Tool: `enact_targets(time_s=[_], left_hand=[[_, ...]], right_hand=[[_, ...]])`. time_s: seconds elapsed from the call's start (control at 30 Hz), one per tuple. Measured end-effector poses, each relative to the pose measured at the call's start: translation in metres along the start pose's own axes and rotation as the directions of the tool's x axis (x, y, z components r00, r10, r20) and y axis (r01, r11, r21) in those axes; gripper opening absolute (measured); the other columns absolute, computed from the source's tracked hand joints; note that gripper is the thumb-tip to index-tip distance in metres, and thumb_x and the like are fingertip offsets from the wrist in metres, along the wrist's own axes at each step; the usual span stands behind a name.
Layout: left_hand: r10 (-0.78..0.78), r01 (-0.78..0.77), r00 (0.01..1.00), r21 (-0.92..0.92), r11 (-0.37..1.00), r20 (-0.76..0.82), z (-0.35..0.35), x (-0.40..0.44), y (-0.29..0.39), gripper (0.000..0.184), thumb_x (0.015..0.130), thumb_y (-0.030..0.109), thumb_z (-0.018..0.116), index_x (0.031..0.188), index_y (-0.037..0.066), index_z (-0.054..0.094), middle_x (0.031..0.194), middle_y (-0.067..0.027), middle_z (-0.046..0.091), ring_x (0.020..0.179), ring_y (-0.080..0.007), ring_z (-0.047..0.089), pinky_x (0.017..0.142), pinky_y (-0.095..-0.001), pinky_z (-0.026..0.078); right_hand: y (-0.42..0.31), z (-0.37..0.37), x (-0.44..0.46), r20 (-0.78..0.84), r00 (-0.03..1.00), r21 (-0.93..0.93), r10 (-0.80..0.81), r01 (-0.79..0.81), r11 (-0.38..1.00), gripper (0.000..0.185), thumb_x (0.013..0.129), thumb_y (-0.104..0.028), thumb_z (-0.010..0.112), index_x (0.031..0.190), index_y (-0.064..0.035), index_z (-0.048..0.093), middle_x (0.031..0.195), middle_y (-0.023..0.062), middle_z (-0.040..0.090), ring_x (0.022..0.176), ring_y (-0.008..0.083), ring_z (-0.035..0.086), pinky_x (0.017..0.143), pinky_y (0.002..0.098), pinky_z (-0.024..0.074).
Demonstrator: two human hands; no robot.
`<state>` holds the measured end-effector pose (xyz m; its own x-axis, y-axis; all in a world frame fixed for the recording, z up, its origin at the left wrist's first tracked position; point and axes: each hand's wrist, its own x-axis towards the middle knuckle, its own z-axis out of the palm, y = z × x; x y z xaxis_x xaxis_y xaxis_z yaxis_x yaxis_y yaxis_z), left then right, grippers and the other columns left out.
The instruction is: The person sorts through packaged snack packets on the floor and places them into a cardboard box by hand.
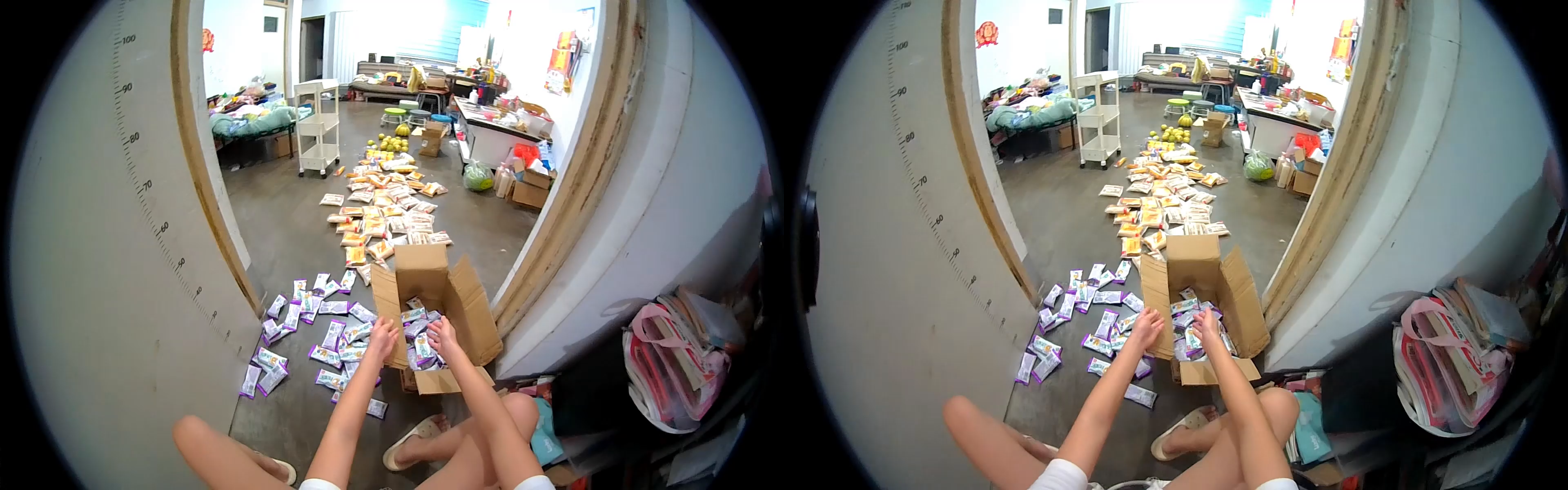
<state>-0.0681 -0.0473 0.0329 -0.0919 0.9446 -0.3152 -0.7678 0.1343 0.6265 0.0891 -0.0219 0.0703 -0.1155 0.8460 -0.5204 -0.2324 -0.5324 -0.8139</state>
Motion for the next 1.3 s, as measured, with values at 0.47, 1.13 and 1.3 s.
enact_targets(time_s=[0.47, 1.13, 1.3], left_hand=[[0.102, -0.102, 0.995, -0.007, 0.995, -0.013, -0.034, -0.028, 0.056, 0.056, 0.075, 0.018, 0.044, 0.118, 0.006, 0.011, 0.116, -0.0165, 0.025, 0.107, -0.029, 0.027, 0.087, -0.0376, 0.022], [0.246, -0.2, 0.939, 0.202, 0.959, -0.238, -0.122, -0.084, 0.15, 0.058, 0.07, 0.032, 0.05, 0.115, 0.006, 0.024, 0.116, -0.0098, 0.031, 0.108, -0.0234, 0.026, 0.09, -0.0388, 0.011], [0.287, -0.25, 0.917, 0.163, 0.954, -0.277, -0.147, -0.099, 0.161, 0.057, 0.071, 0.03, 0.049, 0.115, 0.005, 0.023, 0.118, -0.0123, 0.027, 0.11, -0.0256, 0.023, 0.09, -0.0391, 0.01]], right_hand=[[0.028, 0.079, -0.001, 0.119, 0.993, -0.076, -0.006, 0.015, 0.997, 0.051, 0.077, -0.04, 0.03, 0.109, -0.0011, 0.029, 0.109, 0.0113, 0.039, 0.096, 0.0255, 0.039, 0.08, 0.0339, 0.0299], [0.049, 0.17, -0.001, 0.303, 0.931, -0.044, -0.204, 0.228, 0.973, 0.052, 0.077, -0.039, 0.031, 0.111, 0.0009, 0.029, 0.114, 0.0141, 0.032, 0.106, 0.0239, 0.03, 0.089, 0.0322, 0.0217], [0.057, 0.191, -0.002, 0.339, 0.918, -0.055, -0.207, 0.239, 0.97, 0.052, 0.078, -0.038, 0.031, 0.111, 0.0013, 0.029, 0.114, 0.0145, 0.032, 0.106, 0.024, 0.031, 0.088, 0.0321, 0.0226]])
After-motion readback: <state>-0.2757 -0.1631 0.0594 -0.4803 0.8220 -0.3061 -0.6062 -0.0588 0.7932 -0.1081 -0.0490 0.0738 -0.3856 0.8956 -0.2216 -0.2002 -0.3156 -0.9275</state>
